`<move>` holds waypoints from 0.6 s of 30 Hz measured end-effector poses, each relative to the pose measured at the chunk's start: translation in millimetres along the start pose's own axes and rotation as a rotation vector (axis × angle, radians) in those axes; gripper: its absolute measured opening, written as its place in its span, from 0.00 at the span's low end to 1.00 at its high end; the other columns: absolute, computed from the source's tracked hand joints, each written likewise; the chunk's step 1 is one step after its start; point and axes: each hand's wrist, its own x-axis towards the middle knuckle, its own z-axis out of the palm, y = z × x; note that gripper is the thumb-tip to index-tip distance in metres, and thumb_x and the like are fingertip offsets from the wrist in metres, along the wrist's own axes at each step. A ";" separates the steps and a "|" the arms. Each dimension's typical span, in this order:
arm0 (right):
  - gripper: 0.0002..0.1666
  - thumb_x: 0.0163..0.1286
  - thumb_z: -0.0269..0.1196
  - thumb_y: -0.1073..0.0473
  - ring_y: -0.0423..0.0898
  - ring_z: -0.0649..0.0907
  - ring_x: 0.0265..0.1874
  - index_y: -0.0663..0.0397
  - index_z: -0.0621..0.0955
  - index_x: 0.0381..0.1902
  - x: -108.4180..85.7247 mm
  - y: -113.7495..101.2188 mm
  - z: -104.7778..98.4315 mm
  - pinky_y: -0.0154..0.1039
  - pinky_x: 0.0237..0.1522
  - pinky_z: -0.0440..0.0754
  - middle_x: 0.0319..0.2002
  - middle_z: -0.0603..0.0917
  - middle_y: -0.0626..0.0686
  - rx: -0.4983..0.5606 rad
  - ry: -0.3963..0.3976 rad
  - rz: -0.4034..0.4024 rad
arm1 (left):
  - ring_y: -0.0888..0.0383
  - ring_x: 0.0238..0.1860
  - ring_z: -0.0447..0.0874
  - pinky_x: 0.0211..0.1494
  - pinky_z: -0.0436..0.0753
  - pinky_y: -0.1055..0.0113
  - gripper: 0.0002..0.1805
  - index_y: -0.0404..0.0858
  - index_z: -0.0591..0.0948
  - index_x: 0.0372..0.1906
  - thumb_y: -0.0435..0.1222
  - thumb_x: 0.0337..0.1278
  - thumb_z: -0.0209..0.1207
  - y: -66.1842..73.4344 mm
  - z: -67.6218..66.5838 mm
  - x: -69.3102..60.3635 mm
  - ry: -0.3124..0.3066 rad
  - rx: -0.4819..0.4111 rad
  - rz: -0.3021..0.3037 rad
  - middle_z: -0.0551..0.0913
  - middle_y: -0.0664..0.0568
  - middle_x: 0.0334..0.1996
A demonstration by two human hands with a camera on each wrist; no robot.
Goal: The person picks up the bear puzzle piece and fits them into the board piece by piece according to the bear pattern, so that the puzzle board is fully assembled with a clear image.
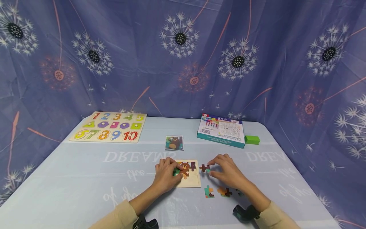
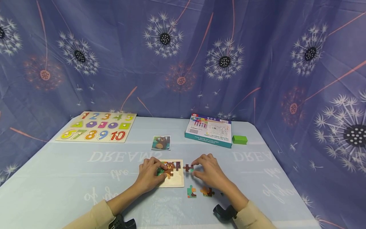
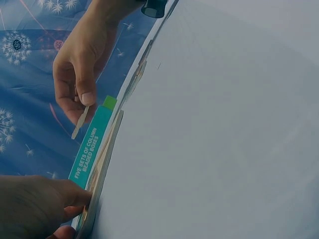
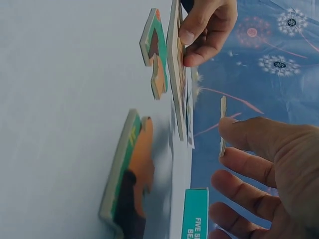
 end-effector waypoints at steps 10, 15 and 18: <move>0.15 0.51 0.72 0.53 0.41 0.69 0.42 0.42 0.84 0.40 6.9 -7.1 8.3 0.43 0.48 0.68 0.40 0.80 0.44 0.021 -0.016 0.007 | 0.55 0.42 0.61 0.49 0.58 0.53 0.06 0.47 0.83 0.32 0.38 0.45 0.64 -0.6 0.8 0.6 0.001 0.004 0.000 0.72 0.54 0.39; 0.15 0.51 0.72 0.54 0.41 0.68 0.41 0.41 0.84 0.39 9.9 -10.4 12.1 0.42 0.47 0.66 0.39 0.80 0.44 0.019 -0.020 0.013 | 0.55 0.42 0.61 0.48 0.57 0.53 0.05 0.47 0.83 0.32 0.38 0.45 0.64 -0.9 1.0 0.8 -0.004 0.006 -0.001 0.72 0.54 0.39; 0.14 0.51 0.71 0.54 0.41 0.68 0.40 0.41 0.84 0.39 11.6 -12.5 14.0 0.42 0.46 0.66 0.38 0.80 0.44 0.013 -0.029 0.017 | 0.55 0.43 0.61 0.48 0.57 0.53 0.05 0.47 0.83 0.32 0.38 0.45 0.64 -1.0 1.1 0.9 -0.004 0.005 0.001 0.72 0.54 0.39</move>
